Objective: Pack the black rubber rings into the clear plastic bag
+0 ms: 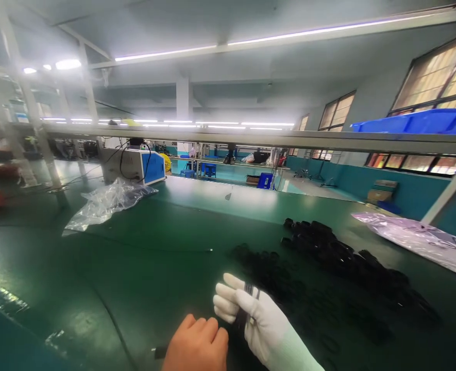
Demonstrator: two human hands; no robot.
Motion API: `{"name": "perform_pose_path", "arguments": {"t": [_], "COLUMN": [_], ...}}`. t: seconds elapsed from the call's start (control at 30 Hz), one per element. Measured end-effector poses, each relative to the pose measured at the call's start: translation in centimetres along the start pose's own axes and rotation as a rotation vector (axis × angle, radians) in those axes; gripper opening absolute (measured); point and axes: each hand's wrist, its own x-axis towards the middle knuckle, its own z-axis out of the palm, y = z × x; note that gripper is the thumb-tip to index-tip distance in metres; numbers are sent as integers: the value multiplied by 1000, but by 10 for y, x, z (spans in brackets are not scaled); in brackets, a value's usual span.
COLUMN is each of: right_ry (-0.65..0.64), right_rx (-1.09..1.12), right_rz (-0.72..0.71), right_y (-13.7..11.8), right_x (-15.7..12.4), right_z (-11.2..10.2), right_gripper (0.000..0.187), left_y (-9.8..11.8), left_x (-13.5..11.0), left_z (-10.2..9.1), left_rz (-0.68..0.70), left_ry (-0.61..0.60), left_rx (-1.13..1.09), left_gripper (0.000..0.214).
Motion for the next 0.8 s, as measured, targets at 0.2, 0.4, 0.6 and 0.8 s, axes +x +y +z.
{"name": "perform_pose_path", "arguments": {"t": [0.2,0.4,0.6,0.8], "right_ry": [-137,-536,-467,-516], "right_rx": [-142,20,-191,-67], "right_rz": [86,335,375,440], "right_y": [4,0,12,20], "right_x": [-7,-11,-8,-6], "right_z": [8,13,4,-15], "right_gripper": [33,23,14,35], "left_y": [-23,-49,-53,-63], "left_x": [24,48,60,65], "left_z": [-25,-48,-51,-48], "left_rz": [323,321,323,-40], "left_ry": [99,-207,-375,-712], "left_rx": [-48,-302,-383,-885], "left_gripper": [23,19,11,7]}}
